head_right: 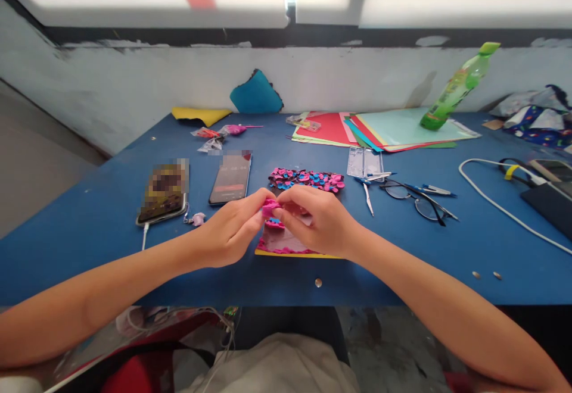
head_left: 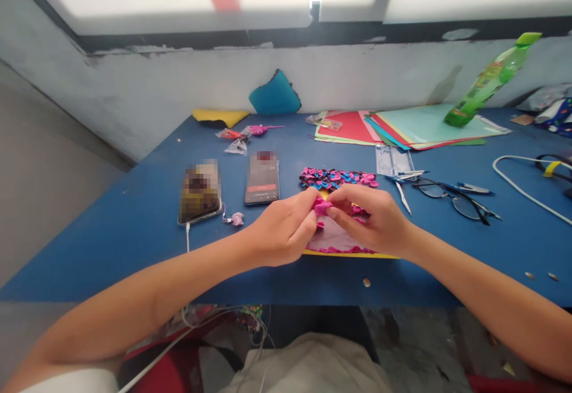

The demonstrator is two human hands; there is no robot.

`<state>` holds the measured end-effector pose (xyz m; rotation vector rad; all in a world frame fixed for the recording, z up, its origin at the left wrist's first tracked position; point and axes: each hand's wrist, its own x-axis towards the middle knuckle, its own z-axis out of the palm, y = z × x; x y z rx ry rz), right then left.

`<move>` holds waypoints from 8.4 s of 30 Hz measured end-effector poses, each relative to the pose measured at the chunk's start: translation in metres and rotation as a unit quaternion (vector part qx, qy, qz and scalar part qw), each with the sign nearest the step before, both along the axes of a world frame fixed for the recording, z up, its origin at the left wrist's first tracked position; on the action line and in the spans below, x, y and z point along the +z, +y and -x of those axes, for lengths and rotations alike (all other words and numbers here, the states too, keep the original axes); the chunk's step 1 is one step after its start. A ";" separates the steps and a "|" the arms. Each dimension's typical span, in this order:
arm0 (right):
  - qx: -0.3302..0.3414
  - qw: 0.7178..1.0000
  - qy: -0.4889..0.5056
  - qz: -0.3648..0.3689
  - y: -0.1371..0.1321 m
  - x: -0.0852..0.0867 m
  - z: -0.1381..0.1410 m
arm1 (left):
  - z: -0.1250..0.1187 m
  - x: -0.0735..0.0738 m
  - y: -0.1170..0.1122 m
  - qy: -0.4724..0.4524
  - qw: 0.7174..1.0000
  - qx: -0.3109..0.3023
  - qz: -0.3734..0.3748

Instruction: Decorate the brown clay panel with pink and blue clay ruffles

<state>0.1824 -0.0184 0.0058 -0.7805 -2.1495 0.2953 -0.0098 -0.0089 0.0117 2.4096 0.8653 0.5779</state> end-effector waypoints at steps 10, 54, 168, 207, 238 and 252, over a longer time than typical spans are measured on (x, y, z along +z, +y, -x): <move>-0.056 0.990 -0.040 -0.121 0.000 -0.002 -0.001 | -0.004 0.000 0.002 -0.128 0.989 0.036 0.068; -0.087 0.959 -0.110 -0.247 0.004 -0.012 0.001 | -0.009 -0.003 0.002 -0.214 0.924 0.056 0.312; -0.162 0.974 -0.066 -0.140 0.008 -0.020 0.000 | -0.010 -0.013 0.005 -0.243 0.944 0.102 0.197; -0.200 0.974 -0.011 -0.102 0.008 -0.003 -0.002 | -0.010 -0.003 0.006 -0.291 0.920 0.129 0.227; -0.101 0.993 0.042 -0.036 -0.005 -0.004 0.009 | -0.013 -0.007 0.002 -0.298 0.928 0.095 0.203; -0.205 0.976 0.045 0.055 0.012 -0.002 -0.004 | -0.011 -0.002 0.000 -0.301 0.926 0.071 0.219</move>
